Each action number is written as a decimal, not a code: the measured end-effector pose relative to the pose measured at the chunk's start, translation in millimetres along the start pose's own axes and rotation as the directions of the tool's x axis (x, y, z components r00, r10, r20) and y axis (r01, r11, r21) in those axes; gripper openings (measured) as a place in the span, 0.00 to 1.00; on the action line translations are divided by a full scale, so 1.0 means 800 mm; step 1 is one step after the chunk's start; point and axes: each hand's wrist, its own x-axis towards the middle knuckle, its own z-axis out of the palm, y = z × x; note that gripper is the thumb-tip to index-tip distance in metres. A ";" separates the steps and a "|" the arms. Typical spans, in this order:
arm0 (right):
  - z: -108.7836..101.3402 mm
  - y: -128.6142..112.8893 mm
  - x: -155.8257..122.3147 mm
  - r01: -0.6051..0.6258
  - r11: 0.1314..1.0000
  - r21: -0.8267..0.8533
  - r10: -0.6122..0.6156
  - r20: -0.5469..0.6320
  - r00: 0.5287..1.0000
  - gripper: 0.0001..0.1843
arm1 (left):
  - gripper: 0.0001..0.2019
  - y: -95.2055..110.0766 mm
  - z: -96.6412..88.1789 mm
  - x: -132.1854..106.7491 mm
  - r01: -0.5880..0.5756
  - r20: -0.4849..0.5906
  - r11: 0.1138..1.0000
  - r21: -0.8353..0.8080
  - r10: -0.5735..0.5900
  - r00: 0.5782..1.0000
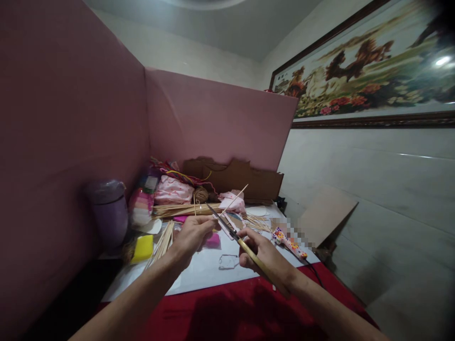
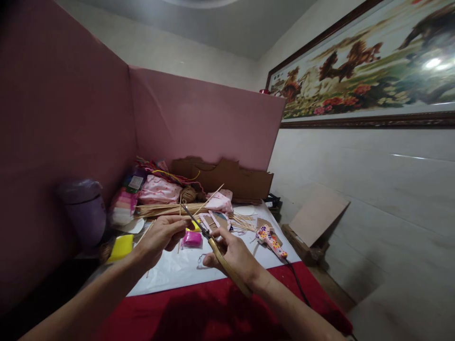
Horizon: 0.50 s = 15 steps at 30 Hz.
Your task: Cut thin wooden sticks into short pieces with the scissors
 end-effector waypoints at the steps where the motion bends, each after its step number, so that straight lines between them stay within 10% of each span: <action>1: 0.001 -0.001 0.001 0.003 1.000 0.001 -0.003 0.002 1.000 0.26 | 0.10 0.000 0.000 0.000 0.001 -0.001 1.000 0.012 -0.001 1.000; 15: 0.008 -0.014 -0.003 0.021 0.999 0.033 -0.022 0.020 1.000 0.24 | 0.08 0.007 -0.001 -0.009 0.034 -0.053 0.997 0.067 -0.030 0.998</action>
